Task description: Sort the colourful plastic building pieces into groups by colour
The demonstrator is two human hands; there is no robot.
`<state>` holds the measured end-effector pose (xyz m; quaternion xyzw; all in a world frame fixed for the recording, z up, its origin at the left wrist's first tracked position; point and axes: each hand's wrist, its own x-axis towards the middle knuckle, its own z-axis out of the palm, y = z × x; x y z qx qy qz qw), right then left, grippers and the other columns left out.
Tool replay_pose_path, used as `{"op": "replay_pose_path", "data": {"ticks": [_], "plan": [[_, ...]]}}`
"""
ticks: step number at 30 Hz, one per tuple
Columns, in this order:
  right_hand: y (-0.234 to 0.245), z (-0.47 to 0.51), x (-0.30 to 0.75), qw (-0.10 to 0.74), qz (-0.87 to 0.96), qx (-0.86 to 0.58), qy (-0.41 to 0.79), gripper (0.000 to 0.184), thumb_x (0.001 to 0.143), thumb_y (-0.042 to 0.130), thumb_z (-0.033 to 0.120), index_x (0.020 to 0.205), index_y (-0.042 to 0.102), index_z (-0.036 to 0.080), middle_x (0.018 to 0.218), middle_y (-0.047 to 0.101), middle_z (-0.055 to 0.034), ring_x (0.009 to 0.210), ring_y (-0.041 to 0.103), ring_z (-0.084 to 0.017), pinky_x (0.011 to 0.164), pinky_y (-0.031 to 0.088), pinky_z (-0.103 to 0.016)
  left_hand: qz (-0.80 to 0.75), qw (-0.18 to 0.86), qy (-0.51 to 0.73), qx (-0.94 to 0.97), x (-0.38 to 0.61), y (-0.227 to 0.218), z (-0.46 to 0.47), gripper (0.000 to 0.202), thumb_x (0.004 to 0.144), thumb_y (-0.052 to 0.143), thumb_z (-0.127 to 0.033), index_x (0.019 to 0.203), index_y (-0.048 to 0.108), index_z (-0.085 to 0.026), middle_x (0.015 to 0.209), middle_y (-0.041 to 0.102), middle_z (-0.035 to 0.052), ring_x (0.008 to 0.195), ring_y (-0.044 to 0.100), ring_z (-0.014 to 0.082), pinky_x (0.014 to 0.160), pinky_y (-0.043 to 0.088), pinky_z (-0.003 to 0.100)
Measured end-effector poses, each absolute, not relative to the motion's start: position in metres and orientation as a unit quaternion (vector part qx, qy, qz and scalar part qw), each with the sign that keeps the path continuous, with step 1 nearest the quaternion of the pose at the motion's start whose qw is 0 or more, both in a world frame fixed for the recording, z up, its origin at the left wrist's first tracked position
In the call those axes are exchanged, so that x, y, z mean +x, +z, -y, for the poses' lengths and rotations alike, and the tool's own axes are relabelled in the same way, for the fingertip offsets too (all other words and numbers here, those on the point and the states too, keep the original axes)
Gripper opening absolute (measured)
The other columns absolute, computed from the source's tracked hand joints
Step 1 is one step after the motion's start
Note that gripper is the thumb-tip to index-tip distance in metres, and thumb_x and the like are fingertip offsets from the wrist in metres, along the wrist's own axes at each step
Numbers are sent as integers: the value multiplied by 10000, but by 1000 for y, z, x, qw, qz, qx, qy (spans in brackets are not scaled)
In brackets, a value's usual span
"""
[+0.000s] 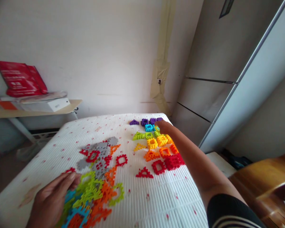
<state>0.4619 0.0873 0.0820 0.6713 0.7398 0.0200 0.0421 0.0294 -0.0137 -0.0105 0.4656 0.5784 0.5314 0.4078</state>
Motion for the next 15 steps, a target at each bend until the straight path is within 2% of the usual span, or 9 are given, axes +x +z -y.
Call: {"op": "replay_pose_path", "data": {"ticks": [6,15], "plan": [[72,-96,468,104,-733,672,-7,622,587,690,18,1181,564,152,1136,600,-134,1044,560,-274,844,452,-310,-592,406,546,432,29,-11,12,440,593,724,-497,852,666,-146,704,677,29,644,595,164,633,496,259],[73,-100,460,108,-738,666,0,602,556,754,94,1130,599,190,1076,623,-106,963,595,-259,833,454,-318,-611,402,531,427,33,-2,14,421,553,741,-487,811,675,-161,657,674,18,630,596,165,610,489,244]]}}
